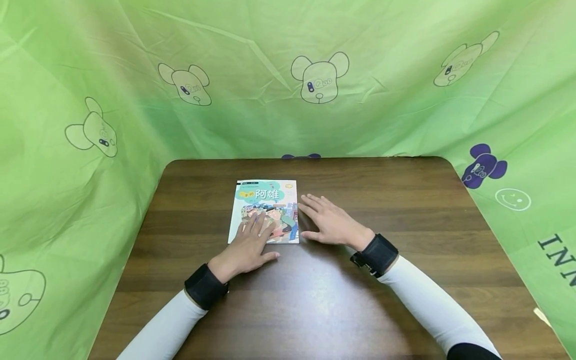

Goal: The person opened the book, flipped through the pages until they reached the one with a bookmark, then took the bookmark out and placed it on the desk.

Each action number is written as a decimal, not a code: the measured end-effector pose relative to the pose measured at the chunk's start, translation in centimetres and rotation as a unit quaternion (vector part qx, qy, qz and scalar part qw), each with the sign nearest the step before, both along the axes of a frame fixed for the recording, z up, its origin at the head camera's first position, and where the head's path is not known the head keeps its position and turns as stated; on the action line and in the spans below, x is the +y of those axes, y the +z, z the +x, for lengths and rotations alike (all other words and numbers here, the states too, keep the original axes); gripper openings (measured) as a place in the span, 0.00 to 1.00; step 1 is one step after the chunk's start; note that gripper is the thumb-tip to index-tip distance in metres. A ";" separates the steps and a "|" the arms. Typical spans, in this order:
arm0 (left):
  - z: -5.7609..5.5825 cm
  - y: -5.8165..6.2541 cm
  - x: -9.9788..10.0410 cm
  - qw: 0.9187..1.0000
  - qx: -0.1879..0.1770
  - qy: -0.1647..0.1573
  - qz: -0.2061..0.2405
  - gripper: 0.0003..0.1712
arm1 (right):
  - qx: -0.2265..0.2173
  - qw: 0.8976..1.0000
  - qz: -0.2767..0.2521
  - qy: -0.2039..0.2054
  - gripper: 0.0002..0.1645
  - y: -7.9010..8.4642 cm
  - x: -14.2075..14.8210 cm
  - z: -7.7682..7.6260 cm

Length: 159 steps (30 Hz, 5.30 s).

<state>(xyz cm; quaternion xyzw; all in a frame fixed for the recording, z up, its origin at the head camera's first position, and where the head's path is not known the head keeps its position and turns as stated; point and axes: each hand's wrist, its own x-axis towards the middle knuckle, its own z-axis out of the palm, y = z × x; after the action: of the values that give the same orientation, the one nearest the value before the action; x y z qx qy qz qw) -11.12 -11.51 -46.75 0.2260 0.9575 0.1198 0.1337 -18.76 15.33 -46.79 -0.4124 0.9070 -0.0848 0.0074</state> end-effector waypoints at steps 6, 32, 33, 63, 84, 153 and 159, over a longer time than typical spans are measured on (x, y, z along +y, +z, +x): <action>-1.1 -0.3 -0.4 0.999 -0.040 0.015 -0.014 0.52 | -0.036 0.998 0.016 0.052 0.53 -0.3 -1.9 -0.3; 0.0 -0.3 4.2 0.994 -0.075 0.001 -0.076 0.48 | -0.070 0.991 0.040 0.109 0.47 -1.2 0.4 1.9; 0.0 -0.3 4.4 0.994 -0.072 0.000 -0.080 0.48 | -0.071 0.991 0.041 0.109 0.47 -1.2 0.7 2.0; 1.6 -1.1 8.8 0.996 -0.040 0.002 -0.077 0.48 | -0.114 0.989 0.002 0.094 0.36 -0.4 5.2 2.7; 1.0 -1.0 8.7 0.998 0.054 0.007 -0.030 0.29 | -0.051 0.990 -0.134 0.017 0.27 -1.2 5.1 2.4; 2.4 -1.3 -3.2 0.997 -0.015 0.072 -0.029 0.36 | -0.069 0.993 -0.078 0.054 0.38 -2.6 4.9 4.1; 2.4 -1.4 -2.8 0.996 -0.038 0.078 -0.022 0.39 | -0.096 0.991 -0.076 0.051 0.40 -2.3 5.3 3.7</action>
<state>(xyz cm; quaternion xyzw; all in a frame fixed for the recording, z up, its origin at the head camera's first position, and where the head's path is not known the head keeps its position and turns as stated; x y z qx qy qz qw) -8.69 -14.28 -48.12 0.1433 0.9688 0.1169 0.1648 -15.09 20.59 -49.08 -0.4475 0.8707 -0.1924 0.0671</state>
